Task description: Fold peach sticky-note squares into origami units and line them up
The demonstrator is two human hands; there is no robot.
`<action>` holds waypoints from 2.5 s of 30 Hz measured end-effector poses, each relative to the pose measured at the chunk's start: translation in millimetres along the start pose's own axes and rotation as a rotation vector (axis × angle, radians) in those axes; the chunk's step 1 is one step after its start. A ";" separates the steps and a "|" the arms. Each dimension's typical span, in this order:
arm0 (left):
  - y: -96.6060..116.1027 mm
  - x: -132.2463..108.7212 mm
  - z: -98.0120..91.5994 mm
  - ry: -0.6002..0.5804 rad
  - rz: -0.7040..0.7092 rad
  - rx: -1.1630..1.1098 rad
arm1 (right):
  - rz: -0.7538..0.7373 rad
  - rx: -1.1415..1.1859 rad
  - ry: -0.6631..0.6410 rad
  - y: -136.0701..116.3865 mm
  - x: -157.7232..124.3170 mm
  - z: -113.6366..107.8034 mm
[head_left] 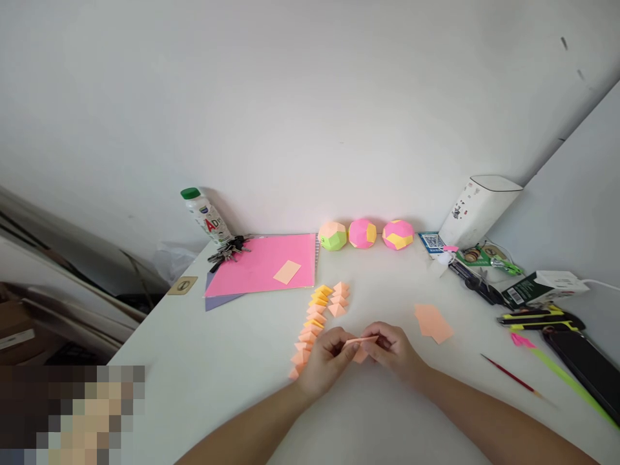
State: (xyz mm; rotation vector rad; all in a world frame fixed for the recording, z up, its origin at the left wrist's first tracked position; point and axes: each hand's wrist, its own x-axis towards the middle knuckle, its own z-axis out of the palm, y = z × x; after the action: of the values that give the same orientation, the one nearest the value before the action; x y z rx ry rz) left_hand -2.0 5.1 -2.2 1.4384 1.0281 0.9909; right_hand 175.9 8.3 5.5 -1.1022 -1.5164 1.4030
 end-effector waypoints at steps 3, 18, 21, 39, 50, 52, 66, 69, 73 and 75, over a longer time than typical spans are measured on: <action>-1.1 0.0 -0.5 -0.011 0.013 0.010 | -0.008 -0.007 -0.037 0.2 -0.3 0.6; 3.6 0.2 -2.9 -0.036 0.037 0.034 | -0.020 -0.016 -0.041 1.7 1.0 -1.6; 2.4 -0.1 -3.3 -0.045 0.030 0.015 | -0.019 -0.013 -0.043 2.0 1.3 -2.1; 6.5 -2.2 1.3 -0.008 -0.054 -0.100 | 0.021 0.077 -0.051 3.0 1.3 -3.9; 1.2 -2.0 0.7 -0.037 -0.087 -0.144 | 0.014 0.015 -0.074 2.7 2.3 -3.5; 1.9 -2.1 1.1 -0.043 -0.081 -0.145 | 0.012 -0.005 -0.080 1.3 2.1 -3.1; 4.1 -3.1 1.1 -0.039 -0.103 -0.165 | 0.008 -0.033 -0.099 0.4 0.1 -2.1; 4.4 -4.3 -0.3 -0.016 -0.141 -0.226 | 0.025 -0.008 -0.083 -1.3 0.3 -3.0; 8.8 -4.6 -1.3 -0.017 -0.182 -0.310 | 0.036 -0.001 -0.086 -1.8 0.7 -4.1; 10.7 -3.8 -0.7 -0.048 -0.178 -0.278 | 0.031 -0.014 -0.103 -0.7 0.5 -3.8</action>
State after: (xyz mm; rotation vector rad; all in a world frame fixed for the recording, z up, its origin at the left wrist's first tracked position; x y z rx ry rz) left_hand -2.9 0.9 8.4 1.1183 0.9258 0.9255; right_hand 179.3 10.1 6.6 -1.0805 -1.5895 1.4930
